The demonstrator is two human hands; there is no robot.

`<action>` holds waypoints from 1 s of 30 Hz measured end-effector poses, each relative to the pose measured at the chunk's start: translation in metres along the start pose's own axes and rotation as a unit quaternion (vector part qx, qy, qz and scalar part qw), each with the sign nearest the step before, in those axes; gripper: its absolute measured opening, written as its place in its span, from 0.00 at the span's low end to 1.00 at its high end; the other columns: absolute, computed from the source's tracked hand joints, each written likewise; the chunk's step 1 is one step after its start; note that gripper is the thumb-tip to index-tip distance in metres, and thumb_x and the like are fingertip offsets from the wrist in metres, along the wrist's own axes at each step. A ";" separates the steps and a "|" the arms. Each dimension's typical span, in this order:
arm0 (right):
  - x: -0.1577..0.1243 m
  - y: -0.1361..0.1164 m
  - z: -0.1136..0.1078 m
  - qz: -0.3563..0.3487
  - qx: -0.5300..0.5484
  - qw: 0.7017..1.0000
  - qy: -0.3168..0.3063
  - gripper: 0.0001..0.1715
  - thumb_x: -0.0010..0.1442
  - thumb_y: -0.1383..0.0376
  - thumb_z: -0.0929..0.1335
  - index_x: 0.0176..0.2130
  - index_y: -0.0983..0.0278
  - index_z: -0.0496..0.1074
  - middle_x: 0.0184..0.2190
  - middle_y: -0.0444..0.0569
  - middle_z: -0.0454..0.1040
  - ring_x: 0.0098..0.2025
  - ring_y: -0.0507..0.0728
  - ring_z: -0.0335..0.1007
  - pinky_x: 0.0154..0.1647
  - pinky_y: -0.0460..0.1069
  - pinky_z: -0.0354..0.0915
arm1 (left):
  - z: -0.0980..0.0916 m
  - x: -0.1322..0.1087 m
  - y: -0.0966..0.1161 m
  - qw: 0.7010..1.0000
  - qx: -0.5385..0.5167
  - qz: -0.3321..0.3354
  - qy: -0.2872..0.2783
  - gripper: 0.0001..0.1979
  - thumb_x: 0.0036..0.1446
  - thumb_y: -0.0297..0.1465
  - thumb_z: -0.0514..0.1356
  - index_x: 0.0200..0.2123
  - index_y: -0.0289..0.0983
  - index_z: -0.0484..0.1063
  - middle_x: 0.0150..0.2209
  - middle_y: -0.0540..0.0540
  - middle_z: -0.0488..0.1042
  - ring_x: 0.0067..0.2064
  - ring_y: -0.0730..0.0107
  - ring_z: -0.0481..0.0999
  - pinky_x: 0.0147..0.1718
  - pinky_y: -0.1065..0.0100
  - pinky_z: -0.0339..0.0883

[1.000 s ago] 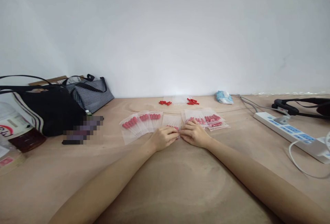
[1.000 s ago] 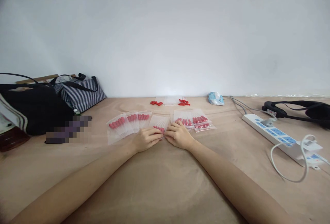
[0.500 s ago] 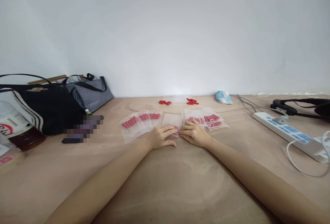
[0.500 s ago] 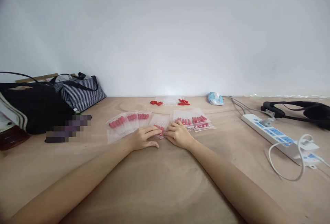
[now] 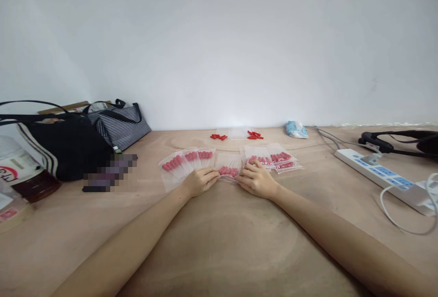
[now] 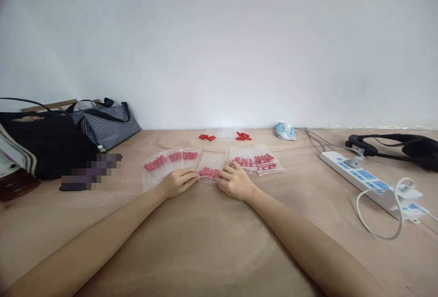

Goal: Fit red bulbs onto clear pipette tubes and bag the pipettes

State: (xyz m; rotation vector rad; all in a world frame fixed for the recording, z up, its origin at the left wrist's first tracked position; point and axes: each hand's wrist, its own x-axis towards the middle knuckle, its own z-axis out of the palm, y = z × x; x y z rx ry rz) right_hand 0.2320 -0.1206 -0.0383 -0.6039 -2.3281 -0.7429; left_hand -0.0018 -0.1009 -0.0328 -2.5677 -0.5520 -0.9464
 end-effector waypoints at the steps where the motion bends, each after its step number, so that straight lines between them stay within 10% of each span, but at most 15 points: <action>1: 0.000 0.000 0.000 -0.001 -0.008 1.000 -0.002 0.11 0.57 0.68 0.62 0.28 0.63 0.71 0.23 0.45 0.69 0.30 0.52 0.56 0.34 0.50 0.48 | -0.001 0.000 0.000 1.000 -0.002 -0.002 0.004 0.09 0.58 0.28 0.51 0.32 0.35 0.71 0.30 0.47 0.75 0.30 0.74 0.75 0.30 0.74 0.70; 30: -0.008 0.011 0.001 0.016 -0.068 0.997 0.037 0.12 0.57 0.73 0.59 0.28 0.65 0.69 0.21 0.45 0.67 0.27 0.50 0.58 0.37 0.51 0.49 | 0.000 -0.004 -0.011 0.993 0.075 0.093 0.017 0.09 0.57 0.24 0.51 0.36 0.35 0.70 0.34 0.45 0.76 0.31 0.73 0.76 0.32 0.71 0.73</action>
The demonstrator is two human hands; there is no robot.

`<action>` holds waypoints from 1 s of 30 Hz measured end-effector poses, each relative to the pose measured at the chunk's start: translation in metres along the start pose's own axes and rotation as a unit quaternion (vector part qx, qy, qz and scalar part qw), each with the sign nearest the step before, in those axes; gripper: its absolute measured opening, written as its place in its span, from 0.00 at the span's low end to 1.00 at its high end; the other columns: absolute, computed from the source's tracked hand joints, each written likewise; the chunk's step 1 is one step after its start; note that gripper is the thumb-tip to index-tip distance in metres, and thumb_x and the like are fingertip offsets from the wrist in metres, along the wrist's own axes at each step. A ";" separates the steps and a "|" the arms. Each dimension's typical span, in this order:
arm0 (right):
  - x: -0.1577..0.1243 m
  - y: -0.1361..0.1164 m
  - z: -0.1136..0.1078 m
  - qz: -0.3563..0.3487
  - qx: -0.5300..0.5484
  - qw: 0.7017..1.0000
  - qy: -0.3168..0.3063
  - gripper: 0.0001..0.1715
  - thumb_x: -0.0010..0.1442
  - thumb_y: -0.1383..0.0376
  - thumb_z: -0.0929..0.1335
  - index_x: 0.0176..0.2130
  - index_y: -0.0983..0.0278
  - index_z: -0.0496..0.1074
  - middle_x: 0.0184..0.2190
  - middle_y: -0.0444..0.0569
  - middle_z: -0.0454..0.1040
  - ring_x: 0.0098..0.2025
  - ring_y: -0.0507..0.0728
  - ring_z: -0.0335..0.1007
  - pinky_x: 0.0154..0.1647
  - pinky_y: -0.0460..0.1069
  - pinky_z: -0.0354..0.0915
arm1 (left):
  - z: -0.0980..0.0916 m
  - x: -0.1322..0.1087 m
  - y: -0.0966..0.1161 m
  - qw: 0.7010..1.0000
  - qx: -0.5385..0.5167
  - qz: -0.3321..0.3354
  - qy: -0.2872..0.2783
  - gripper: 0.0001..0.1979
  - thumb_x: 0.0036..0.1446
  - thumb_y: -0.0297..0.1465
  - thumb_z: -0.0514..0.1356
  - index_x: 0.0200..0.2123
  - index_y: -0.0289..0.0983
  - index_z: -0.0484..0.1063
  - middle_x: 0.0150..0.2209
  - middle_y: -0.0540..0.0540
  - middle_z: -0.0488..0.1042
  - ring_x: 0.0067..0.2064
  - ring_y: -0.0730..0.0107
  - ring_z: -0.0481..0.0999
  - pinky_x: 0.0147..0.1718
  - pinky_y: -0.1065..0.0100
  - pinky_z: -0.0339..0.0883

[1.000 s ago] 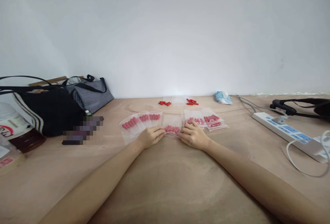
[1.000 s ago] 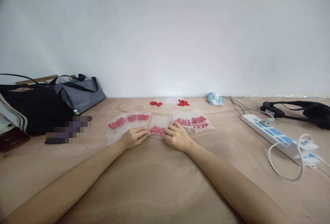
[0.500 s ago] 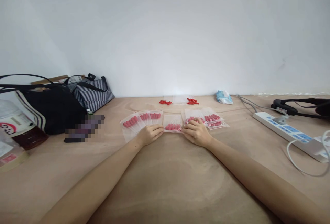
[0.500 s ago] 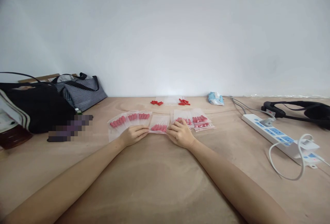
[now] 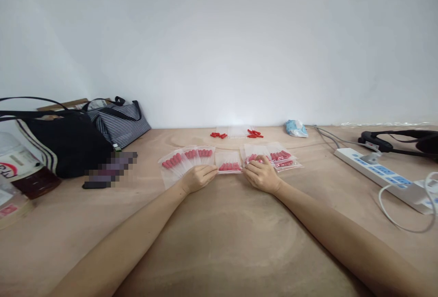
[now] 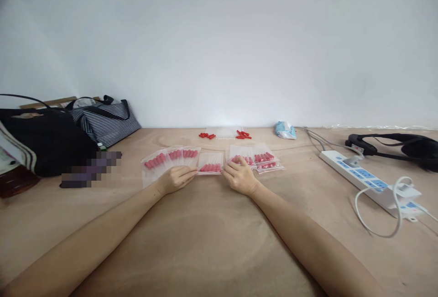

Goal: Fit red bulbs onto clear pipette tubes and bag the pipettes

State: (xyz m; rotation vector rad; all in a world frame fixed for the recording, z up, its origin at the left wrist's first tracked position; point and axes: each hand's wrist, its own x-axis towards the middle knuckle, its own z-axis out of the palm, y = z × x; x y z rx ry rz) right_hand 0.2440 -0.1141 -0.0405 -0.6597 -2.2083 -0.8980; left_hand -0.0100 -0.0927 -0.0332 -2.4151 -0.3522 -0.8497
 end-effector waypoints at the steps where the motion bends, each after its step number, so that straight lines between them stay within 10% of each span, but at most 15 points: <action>1: 0.000 0.000 0.000 0.007 0.000 1.000 -0.002 0.12 0.57 0.72 0.59 0.28 0.65 0.69 0.21 0.45 0.67 0.27 0.51 0.58 0.37 0.51 0.49 | 0.000 0.001 0.000 1.000 0.004 0.000 0.002 0.09 0.57 0.24 0.51 0.35 0.35 0.70 0.33 0.45 0.76 0.31 0.73 0.76 0.31 0.71 0.73; 30: 0.012 -0.013 0.012 0.037 0.054 0.998 0.025 0.07 0.55 0.70 0.62 0.31 0.65 0.70 0.24 0.43 0.71 0.28 0.50 0.60 0.37 0.52 0.48 | 0.018 0.035 0.017 0.997 -0.015 0.012 0.076 0.02 0.53 0.25 0.57 0.32 0.33 0.69 0.30 0.46 0.76 0.29 0.70 0.74 0.28 0.69 0.68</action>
